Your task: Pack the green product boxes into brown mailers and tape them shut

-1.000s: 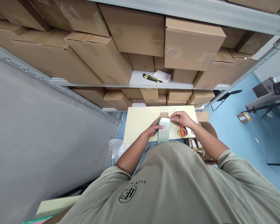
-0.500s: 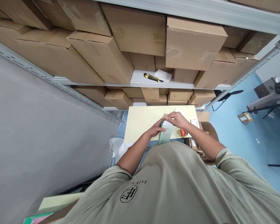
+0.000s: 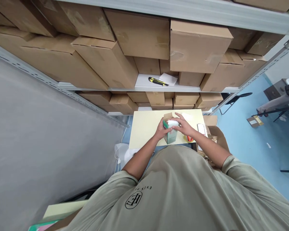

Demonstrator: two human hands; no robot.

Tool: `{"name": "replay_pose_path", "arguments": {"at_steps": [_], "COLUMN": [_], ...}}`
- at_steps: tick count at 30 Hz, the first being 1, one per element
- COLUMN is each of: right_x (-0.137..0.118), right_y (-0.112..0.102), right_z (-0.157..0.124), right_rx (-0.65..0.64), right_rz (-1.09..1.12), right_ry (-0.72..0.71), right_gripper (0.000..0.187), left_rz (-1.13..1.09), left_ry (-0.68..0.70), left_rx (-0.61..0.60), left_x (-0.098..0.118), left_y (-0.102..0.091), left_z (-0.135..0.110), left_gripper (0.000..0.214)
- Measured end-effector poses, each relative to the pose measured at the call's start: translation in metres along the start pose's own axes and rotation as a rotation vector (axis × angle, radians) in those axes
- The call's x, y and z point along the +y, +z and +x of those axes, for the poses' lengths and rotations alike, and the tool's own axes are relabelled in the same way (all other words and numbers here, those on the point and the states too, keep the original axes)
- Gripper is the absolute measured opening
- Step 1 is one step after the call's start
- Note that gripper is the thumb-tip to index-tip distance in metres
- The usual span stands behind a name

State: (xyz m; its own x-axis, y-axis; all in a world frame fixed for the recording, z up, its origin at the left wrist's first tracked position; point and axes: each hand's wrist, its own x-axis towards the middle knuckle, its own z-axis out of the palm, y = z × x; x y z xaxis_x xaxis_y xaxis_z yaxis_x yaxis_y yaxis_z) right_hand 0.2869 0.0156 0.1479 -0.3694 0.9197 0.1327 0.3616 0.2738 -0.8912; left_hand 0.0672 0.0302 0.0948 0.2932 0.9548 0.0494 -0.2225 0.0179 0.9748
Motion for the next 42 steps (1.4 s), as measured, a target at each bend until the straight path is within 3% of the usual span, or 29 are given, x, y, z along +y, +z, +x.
{"name": "replay_pose_path", "arguments": {"at_steps": [3,7,12,17,29,32,36,39,42], "right_x": [0.017,0.026,0.004,-0.023,-0.026,-0.019,-0.004,0.004,0.006], "right_y": [0.007,0.016,0.009,-0.006,-0.007,0.0,0.011,0.016,0.017], "right_z": [-0.001,-0.005,0.0,0.007,0.001,-0.002,-0.011,-0.024,-0.033], "right_rx": [-0.049,0.006,0.094,0.091,0.169,0.249,0.398,0.493,0.447], "right_rz": [0.114,0.185,0.22,0.209,0.096,0.133,0.346,0.493,0.645], "right_ry": [0.016,0.062,0.062,0.066,0.066,0.153,0.314,0.516,0.642], "right_gripper": [0.06,0.062,0.065,0.06,0.049,0.058,0.078,0.074,0.066], "left_rz": [0.101,0.188,0.178,0.232,0.284,0.292,0.252,0.257,0.273], "left_ry": [0.005,0.034,0.174,0.213,0.28,0.245,0.228,0.221,0.194], "left_rx": [0.03,0.056,0.036,0.039,0.021,0.016,0.009,0.029,0.053], "left_x": [-0.011,-0.014,0.011,0.033,0.034,0.034,0.034,0.033,0.033], "left_y": [0.0,0.004,0.015,0.021,0.028,0.027,0.028,0.028,0.028], "left_z": [0.001,-0.005,-0.005,0.0,-0.002,-0.003,-0.004,-0.006,-0.007], "left_gripper": [0.082,0.084,0.078,0.072,0.06,0.057,0.056,0.053,0.052]}}
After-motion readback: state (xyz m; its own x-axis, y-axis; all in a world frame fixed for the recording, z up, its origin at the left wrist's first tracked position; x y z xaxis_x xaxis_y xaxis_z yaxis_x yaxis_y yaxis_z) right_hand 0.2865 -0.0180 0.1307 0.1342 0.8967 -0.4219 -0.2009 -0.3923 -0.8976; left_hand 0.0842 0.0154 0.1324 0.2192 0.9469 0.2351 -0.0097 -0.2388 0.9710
